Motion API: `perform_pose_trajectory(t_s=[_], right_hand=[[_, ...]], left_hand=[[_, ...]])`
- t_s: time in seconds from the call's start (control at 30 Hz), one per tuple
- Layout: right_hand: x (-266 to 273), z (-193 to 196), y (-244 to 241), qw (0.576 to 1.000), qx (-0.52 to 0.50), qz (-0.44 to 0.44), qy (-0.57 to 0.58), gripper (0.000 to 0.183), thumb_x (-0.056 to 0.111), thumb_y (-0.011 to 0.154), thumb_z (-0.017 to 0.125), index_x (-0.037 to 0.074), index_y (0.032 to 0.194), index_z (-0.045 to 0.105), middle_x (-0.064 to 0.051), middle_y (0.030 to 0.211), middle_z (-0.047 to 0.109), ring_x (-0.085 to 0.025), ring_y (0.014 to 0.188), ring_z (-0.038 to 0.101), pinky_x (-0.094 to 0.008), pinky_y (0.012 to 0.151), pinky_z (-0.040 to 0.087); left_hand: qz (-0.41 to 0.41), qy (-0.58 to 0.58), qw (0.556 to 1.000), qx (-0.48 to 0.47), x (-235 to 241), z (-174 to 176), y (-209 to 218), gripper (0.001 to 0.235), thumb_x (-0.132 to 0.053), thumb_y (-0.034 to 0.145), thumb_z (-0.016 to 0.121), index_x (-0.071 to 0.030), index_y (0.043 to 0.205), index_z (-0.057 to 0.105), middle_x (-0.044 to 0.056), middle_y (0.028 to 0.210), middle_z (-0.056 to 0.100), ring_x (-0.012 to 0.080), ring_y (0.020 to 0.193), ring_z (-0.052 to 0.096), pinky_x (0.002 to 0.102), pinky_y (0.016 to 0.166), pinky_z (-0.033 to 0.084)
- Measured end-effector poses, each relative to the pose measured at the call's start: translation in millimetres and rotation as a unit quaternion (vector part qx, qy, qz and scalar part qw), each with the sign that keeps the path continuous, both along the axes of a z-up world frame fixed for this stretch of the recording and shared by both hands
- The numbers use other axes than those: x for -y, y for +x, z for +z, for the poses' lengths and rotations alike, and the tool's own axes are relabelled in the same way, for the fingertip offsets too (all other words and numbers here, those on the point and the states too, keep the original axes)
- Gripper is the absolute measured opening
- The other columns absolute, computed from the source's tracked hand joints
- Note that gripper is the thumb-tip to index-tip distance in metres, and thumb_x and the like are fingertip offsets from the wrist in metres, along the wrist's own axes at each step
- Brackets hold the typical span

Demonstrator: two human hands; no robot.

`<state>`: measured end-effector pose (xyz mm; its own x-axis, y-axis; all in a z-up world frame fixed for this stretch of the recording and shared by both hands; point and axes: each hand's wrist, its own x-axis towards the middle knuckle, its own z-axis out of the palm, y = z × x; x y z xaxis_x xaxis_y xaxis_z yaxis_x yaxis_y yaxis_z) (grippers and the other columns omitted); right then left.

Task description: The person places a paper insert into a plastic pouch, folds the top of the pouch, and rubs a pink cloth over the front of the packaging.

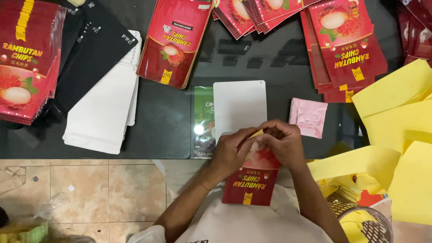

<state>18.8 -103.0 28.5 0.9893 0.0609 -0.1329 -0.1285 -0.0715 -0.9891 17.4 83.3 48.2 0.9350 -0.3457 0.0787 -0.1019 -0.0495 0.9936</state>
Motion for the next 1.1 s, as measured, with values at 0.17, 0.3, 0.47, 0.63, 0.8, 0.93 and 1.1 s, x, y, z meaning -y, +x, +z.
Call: perform_pose_trajectory(t_s=[0.17,0.3,0.47,0.63,0.8,0.93,1.1], right_hand=[[-2.5,-5.8,-9.6,0.997,0.018,-0.067,0.04,0.014,0.001,0.079,0.084,-0.004,0.088,0.074,-0.013,0.059,0.07,-0.016,0.049,0.07,-0.027,0.046,0.057],[1.3,22.9,-16.7,0.996,-0.003,-0.051,0.073,0.031,-0.003,0.082,0.081,-0.008,0.11,0.069,-0.016,0.072,0.072,-0.015,0.059,0.071,-0.027,0.056,0.061],[61.6,83.0,-7.8,0.98,0.151,0.1,-0.083,0.034,0.014,0.091,0.074,0.006,0.123,0.066,-0.003,0.087,0.078,-0.005,0.06,0.074,-0.014,0.051,0.066],[57.9,129.2,14.2,0.925,0.162,0.324,-0.111,0.023,0.014,0.089,0.069,0.01,0.111,0.075,-0.009,0.111,0.079,-0.022,0.099,0.078,-0.033,0.084,0.061],[32.7,81.2,2.5,0.954,0.149,0.255,0.041,0.011,0.0,0.088,0.071,0.008,0.091,0.079,-0.013,0.088,0.081,-0.017,0.072,0.082,-0.023,0.064,0.067],[18.1,58.7,-10.9,0.966,0.107,0.195,0.134,0.049,0.05,0.088,0.076,0.003,0.099,0.071,-0.017,0.097,0.076,-0.023,0.081,0.077,-0.029,0.07,0.062],[15.5,50.1,-20.0,0.978,0.071,0.107,0.165,0.08,0.062,0.078,0.071,-0.005,0.118,0.056,-0.026,0.117,0.063,-0.032,0.1,0.068,-0.04,0.083,0.057]], left_hand=[[0.084,0.044,0.995,0.03,3.2,-18.8,-14.1,0.011,0.0,0.092,0.069,-0.009,0.085,0.066,0.014,0.079,0.078,0.0339,0.072,0.078,0.038,0.057,0.06],[0.104,0.049,0.993,0.03,1.6,-1.5,-15.4,0.012,-0.001,0.091,0.072,-0.012,0.096,0.071,0.013,0.07,0.075,0.03,0.068,0.077,0.035,0.054,0.058],[0.01,-0.039,0.998,-0.052,3.1,30.5,-30.1,0.005,-0.002,0.096,0.07,-0.006,0.093,0.067,0.002,0.076,0.073,0.0079,0.066,0.067,0.022,0.059,0.051],[-0.092,-0.102,0.985,-0.105,2.9,41.3,-35.6,0.007,-0.004,0.095,0.074,-0.007,0.095,0.067,0.001,0.08,0.07,0.0057,0.069,0.059,0.022,0.063,0.047],[-0.093,-0.143,0.982,-0.081,-6.6,59.0,-27.4,0.031,-0.023,0.097,0.071,-0.002,0.115,0.058,0.014,0.08,0.073,0.014,0.068,0.069,0.029,0.057,0.064],[0.08,-0.096,0.989,0.078,-10.5,30.7,-23.7,0.016,-0.021,0.093,0.076,-0.006,0.097,0.071,0.009,0.079,0.072,0.0149,0.063,0.064,0.027,0.052,0.051],[0.252,-0.083,0.959,0.096,-21.2,16.7,-10.6,0.012,-0.02,0.094,0.073,-0.011,0.092,0.067,0.012,0.109,0.067,0.0276,0.101,0.069,0.046,0.096,0.057]])
